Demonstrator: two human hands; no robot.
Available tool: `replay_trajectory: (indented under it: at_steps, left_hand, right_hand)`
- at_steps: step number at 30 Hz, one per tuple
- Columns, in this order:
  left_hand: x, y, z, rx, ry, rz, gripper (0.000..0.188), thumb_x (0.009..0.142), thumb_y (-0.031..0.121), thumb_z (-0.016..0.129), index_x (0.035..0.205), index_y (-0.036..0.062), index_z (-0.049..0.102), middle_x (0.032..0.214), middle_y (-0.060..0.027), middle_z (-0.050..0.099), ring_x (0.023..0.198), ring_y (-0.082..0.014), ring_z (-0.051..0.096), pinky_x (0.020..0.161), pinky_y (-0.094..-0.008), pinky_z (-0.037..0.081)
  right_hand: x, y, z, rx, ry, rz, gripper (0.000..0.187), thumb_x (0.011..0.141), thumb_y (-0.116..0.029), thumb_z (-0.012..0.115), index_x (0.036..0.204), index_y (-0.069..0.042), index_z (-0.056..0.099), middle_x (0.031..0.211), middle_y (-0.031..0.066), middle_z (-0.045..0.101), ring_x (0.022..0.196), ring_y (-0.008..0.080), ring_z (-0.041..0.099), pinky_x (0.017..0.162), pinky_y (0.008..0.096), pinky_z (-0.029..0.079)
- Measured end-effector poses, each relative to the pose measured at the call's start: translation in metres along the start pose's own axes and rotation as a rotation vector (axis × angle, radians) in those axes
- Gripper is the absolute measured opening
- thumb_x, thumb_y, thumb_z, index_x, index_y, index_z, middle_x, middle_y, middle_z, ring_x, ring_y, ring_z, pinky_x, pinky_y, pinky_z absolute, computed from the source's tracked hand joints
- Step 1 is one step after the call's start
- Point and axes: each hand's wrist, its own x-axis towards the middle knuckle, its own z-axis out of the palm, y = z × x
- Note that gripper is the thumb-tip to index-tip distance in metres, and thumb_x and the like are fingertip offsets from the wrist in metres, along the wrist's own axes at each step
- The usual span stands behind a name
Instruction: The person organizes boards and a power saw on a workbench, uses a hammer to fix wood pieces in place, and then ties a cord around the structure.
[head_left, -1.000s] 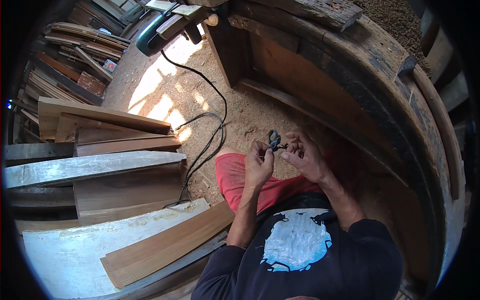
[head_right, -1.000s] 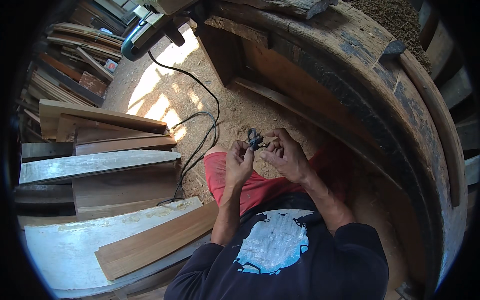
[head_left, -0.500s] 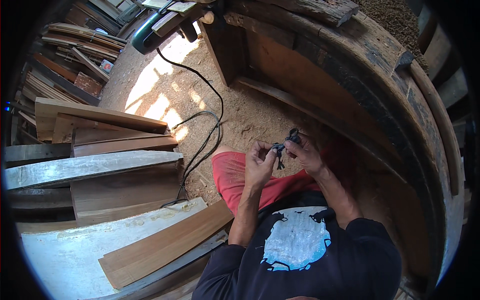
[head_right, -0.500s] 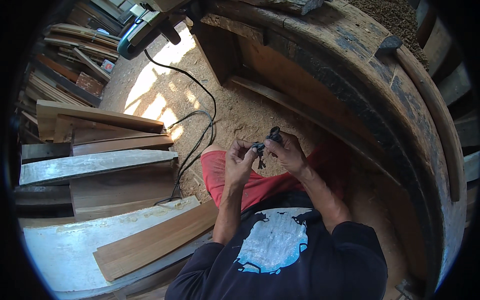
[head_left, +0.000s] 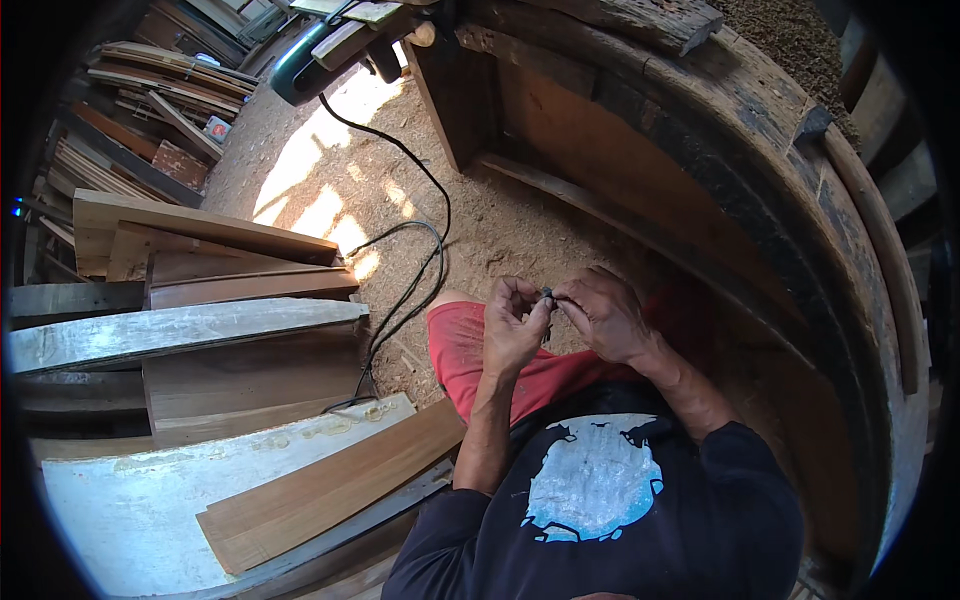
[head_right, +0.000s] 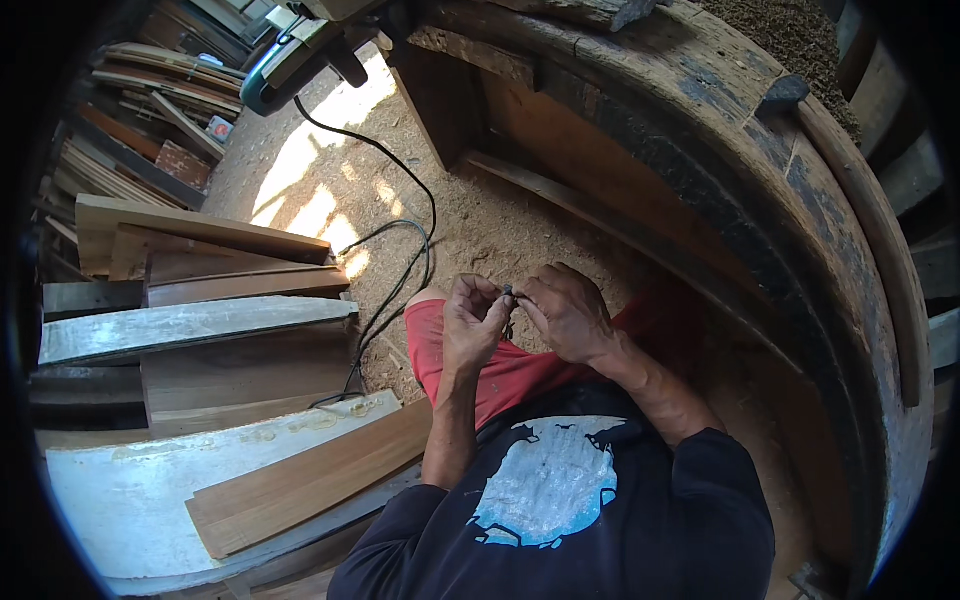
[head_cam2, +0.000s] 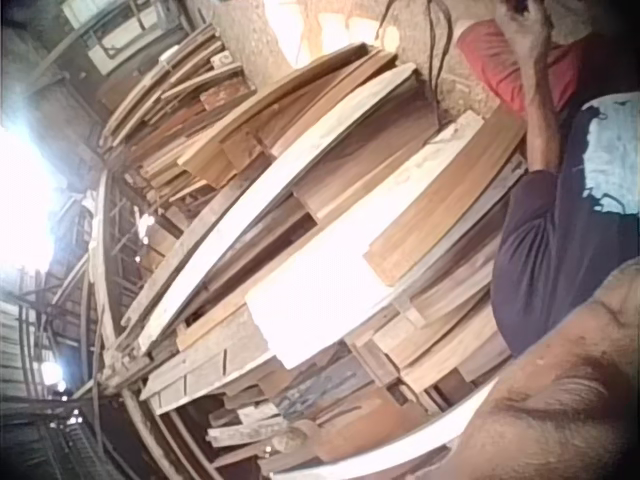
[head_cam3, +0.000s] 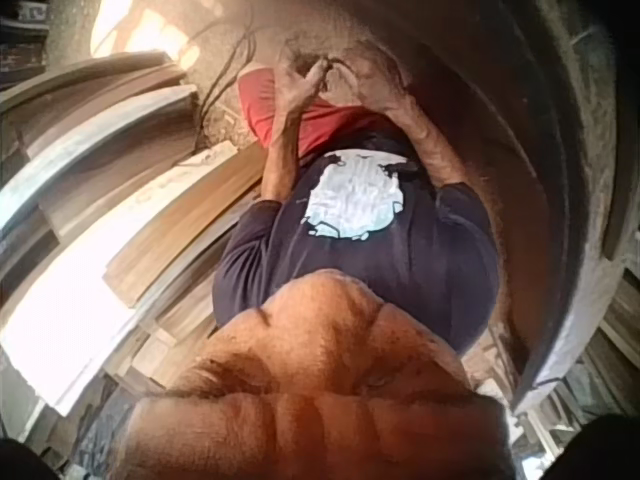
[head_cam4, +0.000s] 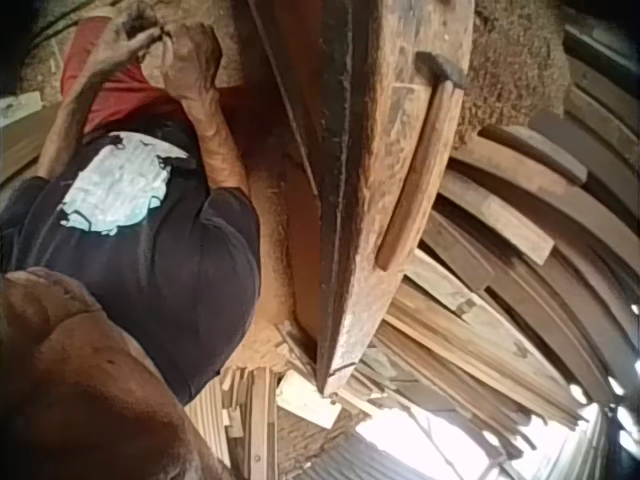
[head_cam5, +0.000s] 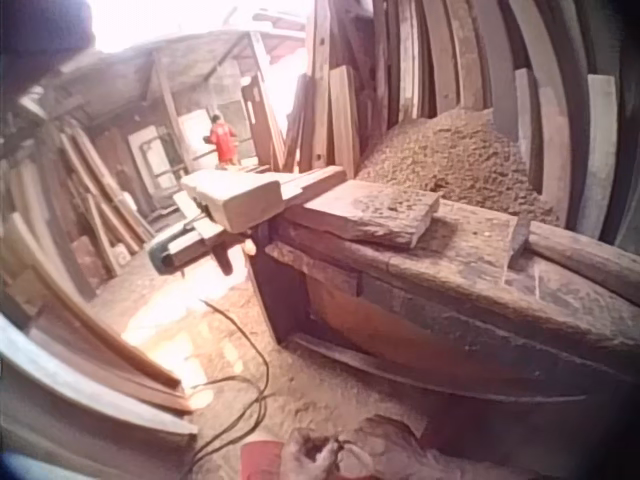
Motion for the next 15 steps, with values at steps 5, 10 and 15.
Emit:
replay_trajectory:
  at_steps: [5, 10, 15]
  left_hand:
    - [0.002, -0.001, -0.002, 0.102, 0.002, 0.027, 0.022, 0.089, -0.002, 0.065, 0.100, 0.0051, 0.048, 0.082, -0.0007, 0.060, 0.070, -0.0070, 0.058, 0.061, -0.0220, 0.047]
    - [0.009, 0.009, -0.001, 0.504, 0.072, 0.101, 0.019, 0.088, -0.003, 0.063, 0.101, 0.0042, 0.050, 0.083, -0.0015, 0.059, 0.071, -0.0077, 0.058, 0.062, -0.0223, 0.047]
    - [0.014, -0.006, -0.001, 0.168, 0.075, 0.011, 0.019, 0.089, -0.002, 0.061, 0.105, 0.0026, 0.054, 0.083, -0.0010, 0.058, 0.071, -0.0072, 0.056, 0.064, -0.0212, 0.046]
  right_hand:
    - [0.004, 0.000, 0.009, -0.172, -0.058, -0.061, 0.012, 0.081, -0.010, 0.065, 0.086, -0.005, 0.056, 0.080, 0.0130, 0.057, 0.077, 0.0325, 0.059, 0.066, 0.0442, 0.047]
    - [0.000, 0.011, 0.010, 0.083, 0.041, 0.198, 0.008, 0.083, -0.008, 0.059, 0.084, -0.004, 0.052, 0.080, 0.0151, 0.058, 0.074, 0.0315, 0.059, 0.066, 0.0437, 0.047]
    - [-0.009, 0.020, 0.023, 0.764, 0.086, 0.521, 0.007, 0.082, -0.006, 0.057, 0.088, -0.003, 0.054, 0.083, 0.0151, 0.059, 0.075, 0.0307, 0.060, 0.068, 0.0431, 0.048]
